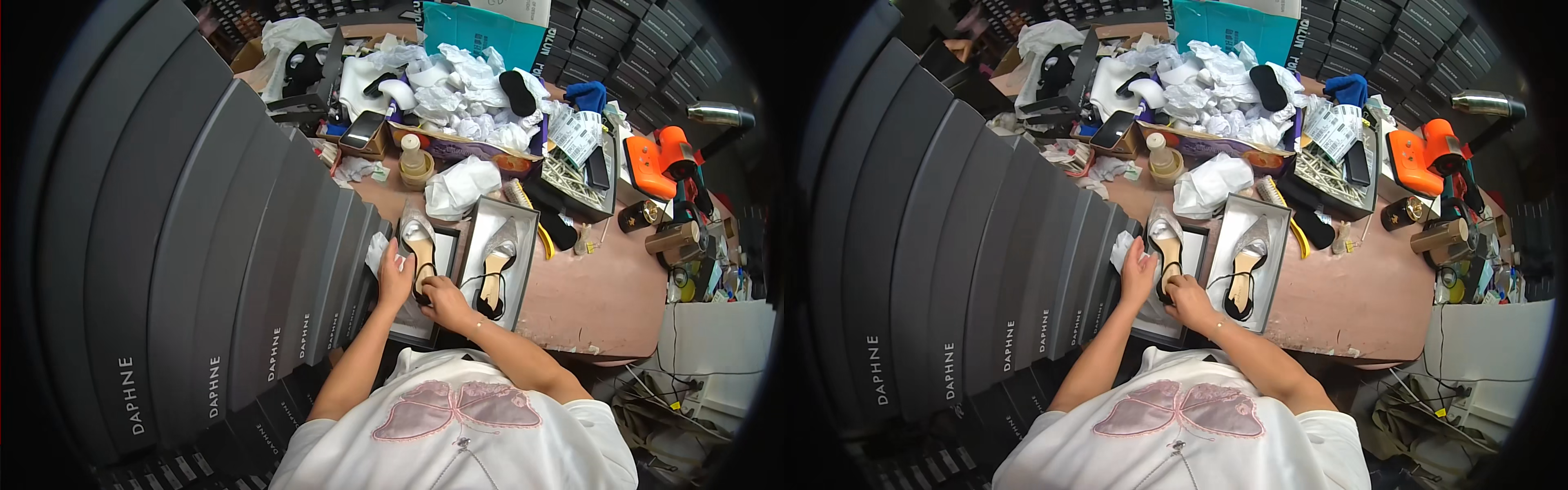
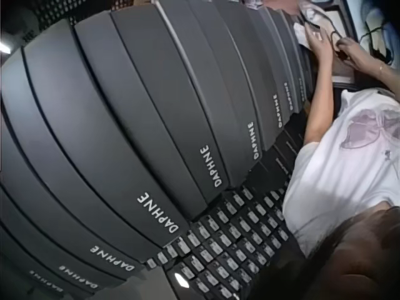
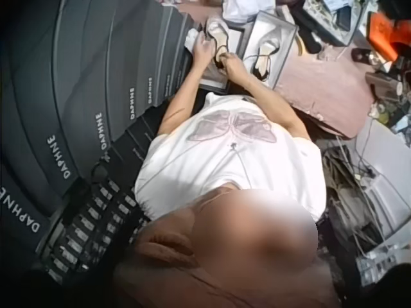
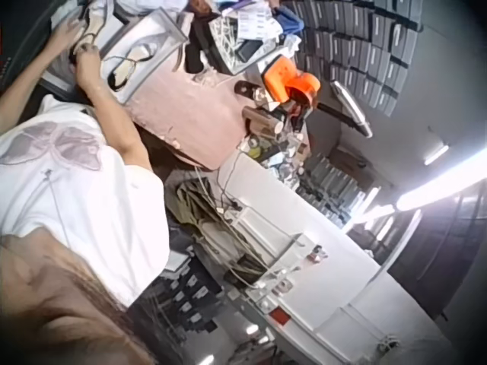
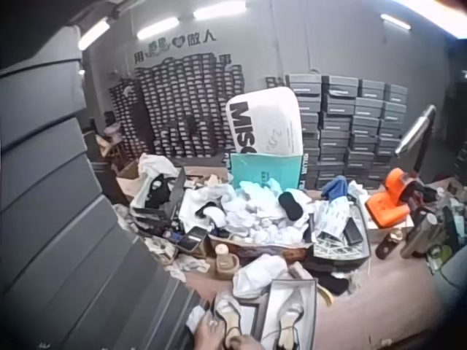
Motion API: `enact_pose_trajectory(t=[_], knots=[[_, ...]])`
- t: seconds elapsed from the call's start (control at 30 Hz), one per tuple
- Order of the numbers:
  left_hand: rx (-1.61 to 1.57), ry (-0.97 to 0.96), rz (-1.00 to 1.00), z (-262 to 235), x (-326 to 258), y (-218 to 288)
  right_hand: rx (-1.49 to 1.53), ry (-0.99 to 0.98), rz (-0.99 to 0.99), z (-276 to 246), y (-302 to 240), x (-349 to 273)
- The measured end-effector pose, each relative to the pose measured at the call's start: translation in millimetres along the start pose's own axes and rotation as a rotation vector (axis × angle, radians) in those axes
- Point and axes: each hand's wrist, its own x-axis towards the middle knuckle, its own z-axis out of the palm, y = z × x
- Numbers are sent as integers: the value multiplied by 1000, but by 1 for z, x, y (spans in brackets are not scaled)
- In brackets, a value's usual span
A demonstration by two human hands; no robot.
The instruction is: Packing high-heeled shoes into a shoebox with protective wrapping and padding.
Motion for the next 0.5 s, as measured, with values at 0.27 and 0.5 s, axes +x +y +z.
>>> enact_pose_trajectory(t=[0.27,0.5], knots=[[-914,-613,-887,25,-26,38,380,0,21,-126,-71,-57],[-830,-714,-818,73,-77,92,-287,353,-53,-142,3,-32]])
